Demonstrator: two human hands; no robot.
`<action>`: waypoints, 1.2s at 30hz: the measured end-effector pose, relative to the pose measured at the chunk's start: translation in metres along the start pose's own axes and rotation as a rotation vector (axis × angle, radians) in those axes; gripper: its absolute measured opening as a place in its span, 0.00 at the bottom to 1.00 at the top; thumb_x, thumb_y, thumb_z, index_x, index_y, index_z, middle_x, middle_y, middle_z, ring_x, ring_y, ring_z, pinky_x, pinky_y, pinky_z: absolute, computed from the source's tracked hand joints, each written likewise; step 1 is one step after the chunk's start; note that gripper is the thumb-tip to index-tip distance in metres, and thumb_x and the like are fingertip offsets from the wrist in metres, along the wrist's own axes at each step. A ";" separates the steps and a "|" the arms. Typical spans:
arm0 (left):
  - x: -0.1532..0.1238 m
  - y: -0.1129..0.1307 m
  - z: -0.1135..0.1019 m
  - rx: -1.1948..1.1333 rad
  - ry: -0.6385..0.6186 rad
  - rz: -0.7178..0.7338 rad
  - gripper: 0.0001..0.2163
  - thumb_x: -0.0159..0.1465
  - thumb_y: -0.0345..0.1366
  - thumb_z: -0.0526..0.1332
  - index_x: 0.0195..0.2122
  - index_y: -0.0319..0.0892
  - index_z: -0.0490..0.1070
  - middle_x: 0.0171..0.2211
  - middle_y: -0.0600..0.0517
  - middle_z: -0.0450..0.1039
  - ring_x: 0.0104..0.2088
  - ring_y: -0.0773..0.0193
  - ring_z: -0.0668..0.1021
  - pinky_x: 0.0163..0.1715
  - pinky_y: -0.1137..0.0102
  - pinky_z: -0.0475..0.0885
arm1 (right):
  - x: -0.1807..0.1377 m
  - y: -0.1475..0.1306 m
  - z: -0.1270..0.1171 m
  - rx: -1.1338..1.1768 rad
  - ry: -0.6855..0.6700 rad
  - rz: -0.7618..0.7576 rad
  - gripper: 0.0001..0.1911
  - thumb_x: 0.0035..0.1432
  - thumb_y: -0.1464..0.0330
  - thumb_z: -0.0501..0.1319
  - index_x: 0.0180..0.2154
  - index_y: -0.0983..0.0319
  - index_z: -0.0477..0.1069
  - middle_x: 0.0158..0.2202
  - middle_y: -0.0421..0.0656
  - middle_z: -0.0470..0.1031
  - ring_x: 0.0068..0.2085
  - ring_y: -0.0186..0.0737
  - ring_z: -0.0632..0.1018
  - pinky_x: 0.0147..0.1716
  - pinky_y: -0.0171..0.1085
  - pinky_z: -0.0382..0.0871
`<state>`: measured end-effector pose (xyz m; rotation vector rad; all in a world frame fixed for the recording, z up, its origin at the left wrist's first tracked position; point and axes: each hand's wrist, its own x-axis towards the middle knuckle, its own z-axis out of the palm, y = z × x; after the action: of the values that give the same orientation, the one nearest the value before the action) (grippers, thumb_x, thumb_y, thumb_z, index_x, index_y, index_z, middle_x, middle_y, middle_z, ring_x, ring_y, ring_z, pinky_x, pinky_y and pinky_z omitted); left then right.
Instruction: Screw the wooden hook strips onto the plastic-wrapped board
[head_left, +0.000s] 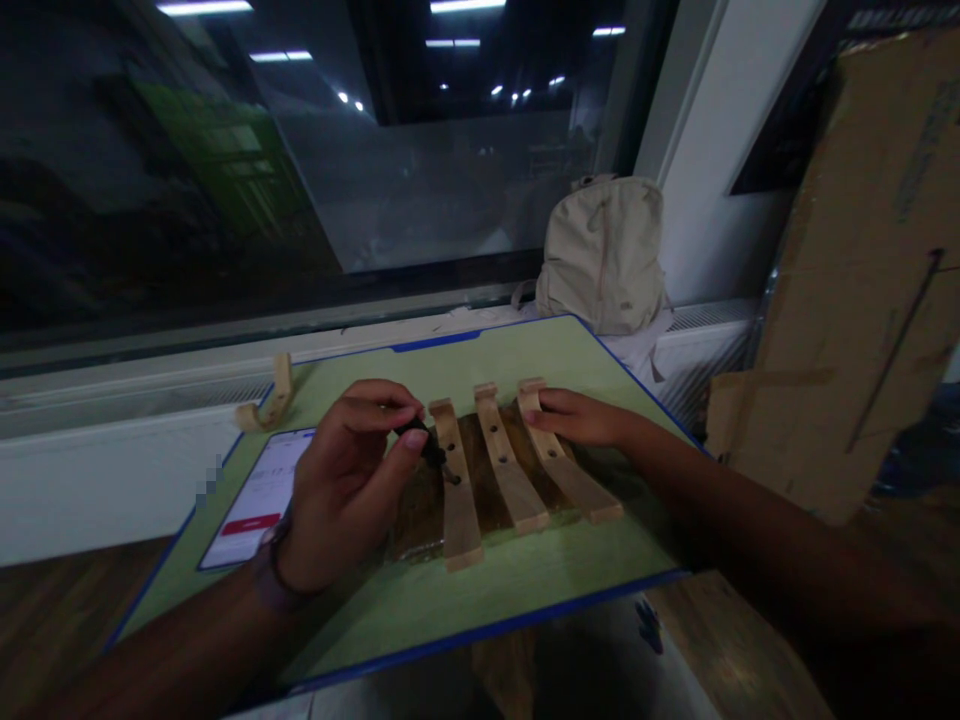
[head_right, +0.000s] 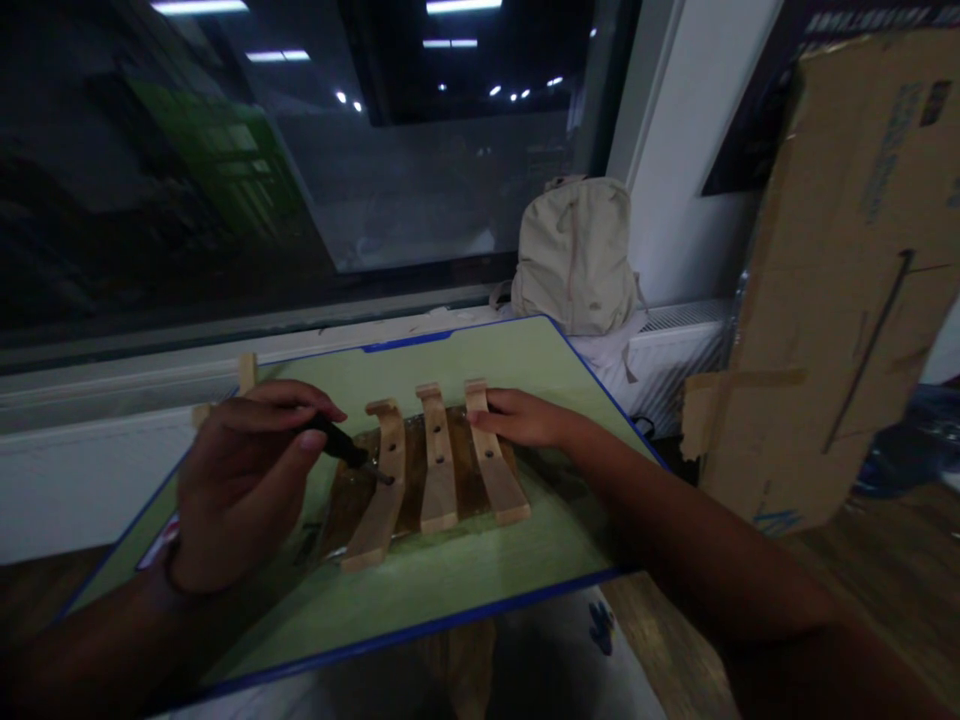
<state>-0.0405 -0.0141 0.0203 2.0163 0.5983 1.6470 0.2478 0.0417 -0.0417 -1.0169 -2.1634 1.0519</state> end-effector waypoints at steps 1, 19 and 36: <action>0.000 -0.001 0.000 0.002 0.015 -0.009 0.06 0.64 0.29 0.67 0.40 0.46 0.74 0.39 0.51 0.74 0.39 0.65 0.78 0.37 0.69 0.76 | 0.000 -0.001 0.000 -0.005 0.002 0.005 0.21 0.67 0.53 0.57 0.43 0.63 0.77 0.43 0.47 0.79 0.45 0.47 0.78 0.47 0.44 0.71; -0.001 -0.004 -0.002 0.120 -0.108 -0.031 0.13 0.68 0.28 0.62 0.51 0.47 0.76 0.43 0.49 0.78 0.44 0.65 0.80 0.44 0.69 0.78 | -0.002 -0.006 0.000 -0.037 -0.001 -0.003 0.17 0.69 0.58 0.56 0.45 0.63 0.75 0.43 0.47 0.80 0.44 0.46 0.78 0.47 0.44 0.71; -0.011 -0.012 0.000 0.024 -0.184 -0.117 0.23 0.68 0.28 0.62 0.63 0.51 0.68 0.50 0.47 0.79 0.50 0.60 0.82 0.50 0.65 0.80 | -0.002 -0.005 0.000 -0.043 -0.006 -0.010 0.20 0.69 0.55 0.55 0.44 0.63 0.75 0.45 0.48 0.80 0.46 0.47 0.78 0.49 0.45 0.71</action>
<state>-0.0432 -0.0113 0.0046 2.0795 0.6581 1.3750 0.2467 0.0376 -0.0378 -1.0230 -2.2024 1.0091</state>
